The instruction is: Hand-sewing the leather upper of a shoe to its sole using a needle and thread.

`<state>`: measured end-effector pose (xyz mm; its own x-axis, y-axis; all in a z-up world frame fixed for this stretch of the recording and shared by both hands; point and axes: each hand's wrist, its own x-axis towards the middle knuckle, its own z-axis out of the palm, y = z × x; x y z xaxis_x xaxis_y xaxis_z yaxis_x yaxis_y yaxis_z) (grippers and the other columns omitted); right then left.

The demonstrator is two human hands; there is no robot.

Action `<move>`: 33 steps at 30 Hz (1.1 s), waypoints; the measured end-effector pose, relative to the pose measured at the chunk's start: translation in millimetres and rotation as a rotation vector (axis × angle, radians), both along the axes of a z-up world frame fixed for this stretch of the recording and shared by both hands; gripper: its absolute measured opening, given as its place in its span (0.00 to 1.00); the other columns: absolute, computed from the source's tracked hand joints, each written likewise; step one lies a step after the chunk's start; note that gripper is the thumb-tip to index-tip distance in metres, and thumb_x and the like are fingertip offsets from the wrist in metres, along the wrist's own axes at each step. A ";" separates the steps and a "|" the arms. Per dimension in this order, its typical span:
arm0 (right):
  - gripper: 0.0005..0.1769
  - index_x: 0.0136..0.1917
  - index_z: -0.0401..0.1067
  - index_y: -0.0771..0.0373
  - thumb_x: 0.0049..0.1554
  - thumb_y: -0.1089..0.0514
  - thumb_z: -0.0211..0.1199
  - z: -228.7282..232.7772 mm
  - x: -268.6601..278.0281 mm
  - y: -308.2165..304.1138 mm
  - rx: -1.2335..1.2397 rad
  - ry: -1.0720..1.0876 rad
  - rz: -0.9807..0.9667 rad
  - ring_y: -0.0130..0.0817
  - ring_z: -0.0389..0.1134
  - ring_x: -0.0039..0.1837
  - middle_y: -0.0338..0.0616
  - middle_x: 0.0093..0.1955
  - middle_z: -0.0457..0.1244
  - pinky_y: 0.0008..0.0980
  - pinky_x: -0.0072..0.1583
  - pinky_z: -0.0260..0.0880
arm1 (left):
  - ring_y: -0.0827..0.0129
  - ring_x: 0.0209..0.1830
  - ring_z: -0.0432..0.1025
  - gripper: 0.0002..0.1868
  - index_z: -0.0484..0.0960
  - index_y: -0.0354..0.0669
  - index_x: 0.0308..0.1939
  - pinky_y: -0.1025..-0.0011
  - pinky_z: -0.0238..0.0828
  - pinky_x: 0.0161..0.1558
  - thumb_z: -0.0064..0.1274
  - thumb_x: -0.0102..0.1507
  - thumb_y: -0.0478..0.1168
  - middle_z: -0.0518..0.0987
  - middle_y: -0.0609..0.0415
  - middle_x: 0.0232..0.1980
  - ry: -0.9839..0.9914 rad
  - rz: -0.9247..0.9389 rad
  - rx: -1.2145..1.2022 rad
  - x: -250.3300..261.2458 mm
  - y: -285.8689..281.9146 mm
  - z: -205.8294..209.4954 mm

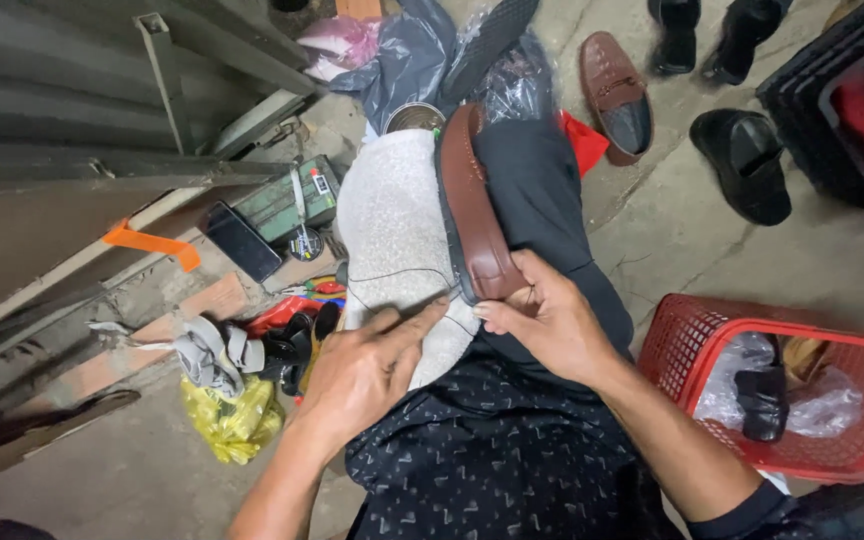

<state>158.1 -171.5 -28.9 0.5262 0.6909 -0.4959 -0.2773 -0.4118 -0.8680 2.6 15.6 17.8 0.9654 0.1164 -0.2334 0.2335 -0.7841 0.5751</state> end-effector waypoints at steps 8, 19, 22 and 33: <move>0.10 0.51 0.69 0.60 0.58 0.59 0.67 -22.7 7.6 -9.0 0.073 -0.024 0.000 0.25 0.77 0.39 0.42 0.33 0.73 0.25 0.46 0.81 | 0.58 0.25 0.71 0.30 0.69 0.63 0.74 0.57 0.70 0.23 0.47 0.67 0.40 0.76 0.54 0.44 0.007 -0.032 0.141 13.9 -16.7 -4.8; 0.12 0.55 0.71 0.61 0.59 0.57 0.65 -28.8 12.5 -9.2 0.172 -0.117 0.053 0.24 0.76 0.38 0.41 0.33 0.73 0.25 0.44 0.81 | 0.53 0.21 0.77 0.26 0.71 0.65 0.72 0.47 0.78 0.19 0.46 0.68 0.43 0.79 0.46 0.56 0.161 0.022 0.165 26.4 -30.0 -7.5; 0.12 0.55 0.69 0.63 0.59 0.58 0.64 -31.6 13.6 -9.2 0.175 -0.088 0.027 0.26 0.76 0.39 0.44 0.34 0.73 0.27 0.44 0.83 | 0.55 0.24 0.74 0.28 0.70 0.62 0.72 0.51 0.77 0.21 0.47 0.67 0.39 0.78 0.50 0.48 0.096 0.041 0.115 27.8 -31.6 -14.6; 0.23 0.67 0.71 0.68 0.58 0.68 0.62 -31.3 13.9 -7.6 0.262 -0.103 -0.054 0.46 0.78 0.39 0.60 0.34 0.72 0.44 0.43 0.80 | 0.37 0.44 0.80 0.22 0.85 0.56 0.59 0.49 0.79 0.37 0.45 0.63 0.38 0.87 0.43 0.47 0.057 0.315 -0.337 60.3 -30.5 -3.3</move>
